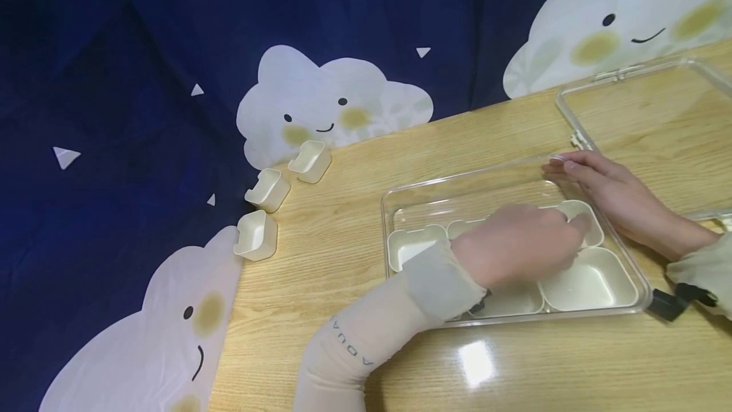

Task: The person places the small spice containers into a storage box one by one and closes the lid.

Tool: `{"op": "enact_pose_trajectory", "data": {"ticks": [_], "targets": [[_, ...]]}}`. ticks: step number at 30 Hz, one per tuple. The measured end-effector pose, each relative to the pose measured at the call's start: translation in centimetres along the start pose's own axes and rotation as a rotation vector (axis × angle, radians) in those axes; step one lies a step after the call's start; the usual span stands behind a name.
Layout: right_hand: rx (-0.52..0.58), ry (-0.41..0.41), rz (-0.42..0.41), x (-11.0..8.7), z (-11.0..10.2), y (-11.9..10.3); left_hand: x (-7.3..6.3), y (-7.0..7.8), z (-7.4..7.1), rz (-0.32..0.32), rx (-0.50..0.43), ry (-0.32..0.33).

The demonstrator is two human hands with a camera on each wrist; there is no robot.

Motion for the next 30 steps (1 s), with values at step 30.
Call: {"op": "enact_pose_trajectory", "data": {"ticks": [30], "targets": [[-0.083,0.018,0.044,0.0,-0.2,0.2,-8.6,-9.2,0.4,-0.137,-0.170,0.427]]}}
Point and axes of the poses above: each hand's wrist, its own x-axis towards the middle knuckle, its own z-axis out of the palm, y = z × x, the point moved 9 cm from there along x, towards the middle knuckle, and after that the axes turned 14 degrees about -y, right-handed, at the moved point
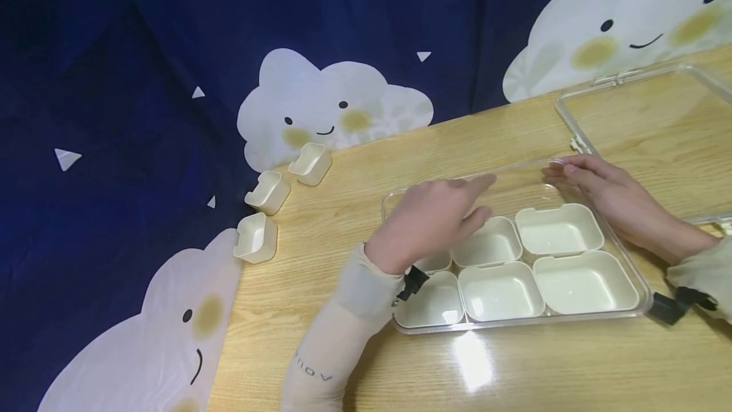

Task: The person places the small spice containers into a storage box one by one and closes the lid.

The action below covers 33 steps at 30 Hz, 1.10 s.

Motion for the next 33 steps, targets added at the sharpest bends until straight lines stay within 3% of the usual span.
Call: {"op": "enact_pose_trajectory", "data": {"ticks": [15,25,33], "targets": [[0.015,0.000,-0.014,0.0,0.0,-0.3,-2.8,-4.3,-0.8,-0.030,-0.139,0.271],[0.050,-0.013,-0.030,0.1,0.5,-0.4,-4.2,-8.6,-0.6,-0.155,-0.172,0.317],[0.120,-0.031,-0.065,0.1,0.6,-0.4,-5.7,-11.1,-1.0,-0.254,-0.136,0.371]]}}
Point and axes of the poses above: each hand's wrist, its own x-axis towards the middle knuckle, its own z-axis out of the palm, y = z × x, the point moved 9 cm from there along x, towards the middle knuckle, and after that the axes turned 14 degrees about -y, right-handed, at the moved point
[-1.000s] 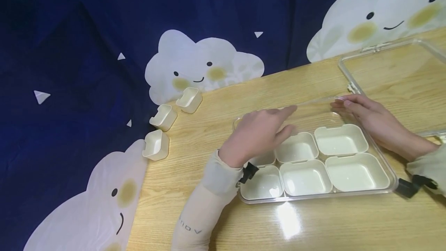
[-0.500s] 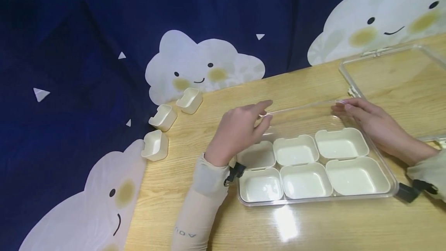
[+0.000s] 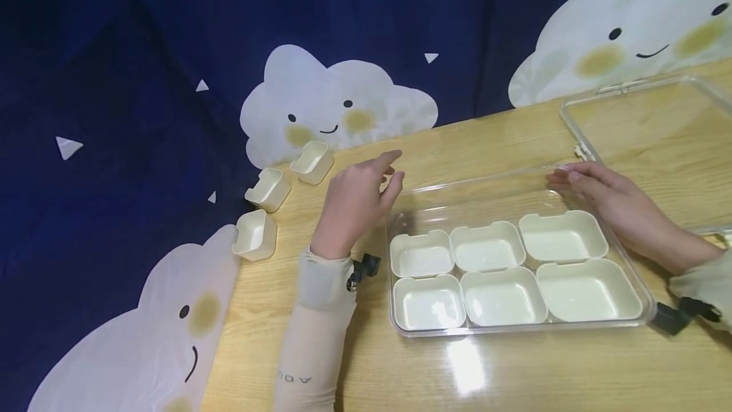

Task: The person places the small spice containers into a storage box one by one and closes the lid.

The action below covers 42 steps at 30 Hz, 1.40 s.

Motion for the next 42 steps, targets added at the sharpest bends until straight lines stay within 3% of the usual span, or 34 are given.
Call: {"op": "enact_pose_trajectory", "data": {"ticks": [5,11,18,22,28,34,42], "targets": [[-0.029,0.018,0.008,-0.2,-0.4,0.0,0.0,-1.1,0.0,-0.030,-0.013,-0.020],[-0.026,0.017,0.012,-0.1,-0.3,0.1,-0.4,-3.3,0.1,-0.127,-0.041,-0.060],[0.064,-0.009,-0.029,0.1,0.1,0.1,-1.0,-5.2,-0.1,-0.181,-0.075,-0.087],[0.054,-0.004,-0.026,0.0,0.0,0.1,-1.6,-6.9,-0.2,-0.252,-0.103,-0.111],[-0.017,0.016,-0.001,0.0,-0.2,0.1,-2.1,-10.1,0.9,-0.367,-0.162,-0.168],[-0.007,0.016,0.003,0.0,-0.2,0.3,-2.7,-12.8,1.6,-0.434,-0.191,-0.133],[-0.005,0.009,-0.005,0.0,-0.2,0.1,-4.2,-16.0,1.1,-0.548,-0.205,-0.056]]}}
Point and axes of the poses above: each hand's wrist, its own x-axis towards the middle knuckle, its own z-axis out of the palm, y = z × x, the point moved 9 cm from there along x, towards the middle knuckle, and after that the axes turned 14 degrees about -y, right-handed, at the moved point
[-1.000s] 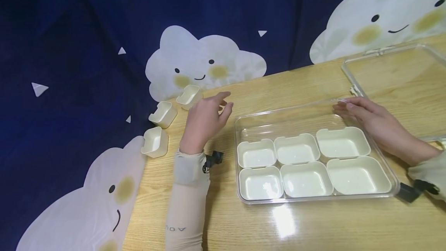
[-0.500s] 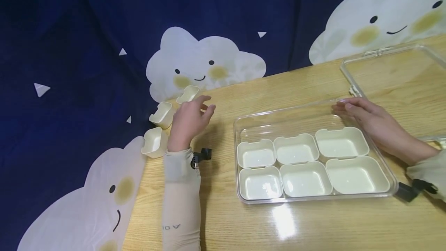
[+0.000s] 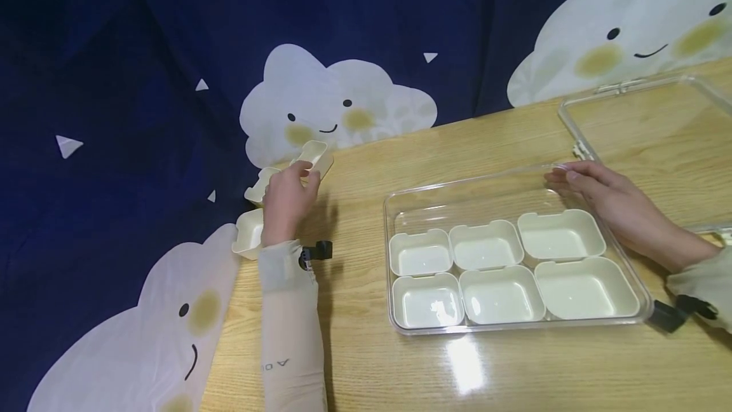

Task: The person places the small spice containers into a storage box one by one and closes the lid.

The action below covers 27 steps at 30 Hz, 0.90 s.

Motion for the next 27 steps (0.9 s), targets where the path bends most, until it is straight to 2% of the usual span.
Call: {"op": "enact_pose_trajectory", "data": {"ticks": [3,8,11,19,27], "targets": [[0.021,-0.006,-0.002,-0.1,0.1,0.1,-0.1,-1.3,-0.1,-0.051,-0.012,-0.036],[0.039,-0.004,-0.012,-0.2,0.1,0.0,-0.5,-3.4,0.4,-0.129,0.001,-0.154],[0.035,0.004,-0.014,-0.2,-0.1,-0.1,-1.0,-4.4,0.3,-0.186,0.011,-0.187],[0.033,0.002,-0.004,0.0,0.1,-0.3,-2.3,-7.2,-1.0,-0.343,0.006,-0.160],[0.026,0.012,0.022,-0.1,0.0,0.1,-2.4,-9.3,-0.8,-0.407,-0.045,-0.153]]}}
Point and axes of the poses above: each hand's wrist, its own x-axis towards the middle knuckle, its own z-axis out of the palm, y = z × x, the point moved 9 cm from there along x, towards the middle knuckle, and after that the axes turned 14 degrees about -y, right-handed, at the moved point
